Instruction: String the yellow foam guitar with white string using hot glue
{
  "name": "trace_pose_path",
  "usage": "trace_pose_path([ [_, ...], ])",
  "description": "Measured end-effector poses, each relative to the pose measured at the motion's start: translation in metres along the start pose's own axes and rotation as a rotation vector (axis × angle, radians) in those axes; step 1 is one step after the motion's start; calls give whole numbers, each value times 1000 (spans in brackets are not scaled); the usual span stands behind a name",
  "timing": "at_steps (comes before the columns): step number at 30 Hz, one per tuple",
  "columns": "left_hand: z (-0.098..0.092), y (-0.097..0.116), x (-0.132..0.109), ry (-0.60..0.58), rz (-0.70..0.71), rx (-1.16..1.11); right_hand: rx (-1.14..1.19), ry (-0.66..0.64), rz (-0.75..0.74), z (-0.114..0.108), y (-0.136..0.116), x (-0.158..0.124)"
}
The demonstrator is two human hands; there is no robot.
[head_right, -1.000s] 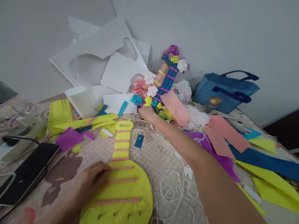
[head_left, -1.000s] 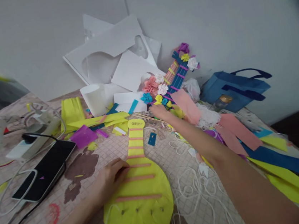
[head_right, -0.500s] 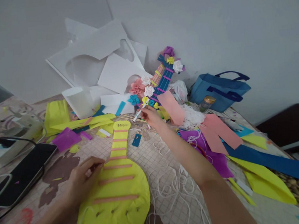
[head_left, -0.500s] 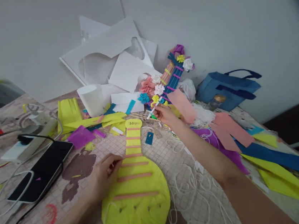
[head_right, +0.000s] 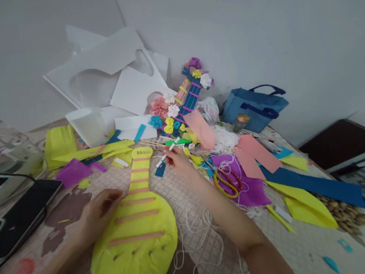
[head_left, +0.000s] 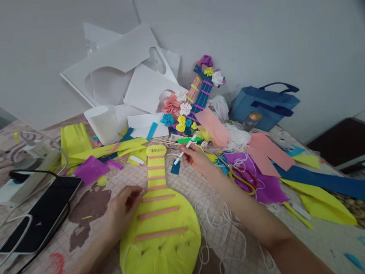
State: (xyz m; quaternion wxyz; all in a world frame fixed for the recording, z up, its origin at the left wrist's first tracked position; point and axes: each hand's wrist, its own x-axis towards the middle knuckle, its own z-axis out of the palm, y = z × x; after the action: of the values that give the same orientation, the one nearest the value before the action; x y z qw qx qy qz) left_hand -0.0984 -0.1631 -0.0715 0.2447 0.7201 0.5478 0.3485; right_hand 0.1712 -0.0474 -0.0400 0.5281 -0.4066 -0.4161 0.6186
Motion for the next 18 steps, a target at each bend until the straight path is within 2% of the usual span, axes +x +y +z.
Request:
trace_pose_path([
  [4, 2, -3, -2, -35, 14, 17, 24, 18, 64, 0, 23, -21],
  [8, 3, -4, -4, -37, 28, 26, 30, 20, 97, -5, 36, -31],
  [18, 4, 3, -2, -30, 68, 27, 13, -35, 91, -11, 39, -37],
])
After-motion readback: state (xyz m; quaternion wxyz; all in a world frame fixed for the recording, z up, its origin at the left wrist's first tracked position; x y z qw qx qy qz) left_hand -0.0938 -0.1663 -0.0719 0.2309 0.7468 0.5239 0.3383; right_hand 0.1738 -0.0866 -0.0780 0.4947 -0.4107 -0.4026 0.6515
